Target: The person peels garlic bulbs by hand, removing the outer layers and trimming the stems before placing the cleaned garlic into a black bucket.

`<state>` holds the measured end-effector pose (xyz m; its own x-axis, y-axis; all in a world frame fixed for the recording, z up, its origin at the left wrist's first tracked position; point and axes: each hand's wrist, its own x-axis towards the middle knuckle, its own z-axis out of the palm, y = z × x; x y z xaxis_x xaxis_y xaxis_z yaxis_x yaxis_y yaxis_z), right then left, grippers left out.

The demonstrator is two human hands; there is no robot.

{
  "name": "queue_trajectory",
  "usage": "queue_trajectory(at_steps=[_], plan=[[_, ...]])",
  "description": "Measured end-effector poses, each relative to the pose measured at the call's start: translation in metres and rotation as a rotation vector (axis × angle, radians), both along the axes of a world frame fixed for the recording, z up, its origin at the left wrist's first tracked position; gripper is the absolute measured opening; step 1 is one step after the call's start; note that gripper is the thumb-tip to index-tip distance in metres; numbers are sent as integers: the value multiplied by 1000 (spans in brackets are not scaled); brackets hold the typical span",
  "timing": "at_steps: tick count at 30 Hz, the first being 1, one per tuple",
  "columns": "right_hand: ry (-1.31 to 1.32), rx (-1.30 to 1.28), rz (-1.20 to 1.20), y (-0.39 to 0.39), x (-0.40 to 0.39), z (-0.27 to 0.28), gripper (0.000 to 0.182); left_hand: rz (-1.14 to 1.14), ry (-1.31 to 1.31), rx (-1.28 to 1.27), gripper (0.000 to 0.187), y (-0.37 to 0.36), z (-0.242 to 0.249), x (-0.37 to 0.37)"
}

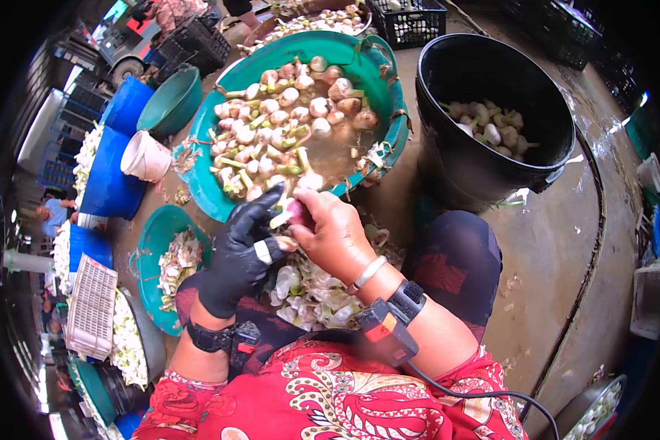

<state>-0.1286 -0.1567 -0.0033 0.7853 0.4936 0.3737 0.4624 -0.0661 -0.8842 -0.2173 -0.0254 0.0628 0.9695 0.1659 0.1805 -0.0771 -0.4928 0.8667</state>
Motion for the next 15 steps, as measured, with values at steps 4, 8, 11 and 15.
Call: queue_trajectory(at_steps=[4,8,11,15], plan=[[396,278,170,6,-4,8,24,97,15,-273,26,18,-6,3],[763,365,120,-11,9,23,6,490,47,-347,20,76,29,-35],[790,403,37,-15,16,15,10,723,-60,103,17,165,38,-118],[824,385,46,-15,15,14,13,885,615,780,22,238,-9,-270]])
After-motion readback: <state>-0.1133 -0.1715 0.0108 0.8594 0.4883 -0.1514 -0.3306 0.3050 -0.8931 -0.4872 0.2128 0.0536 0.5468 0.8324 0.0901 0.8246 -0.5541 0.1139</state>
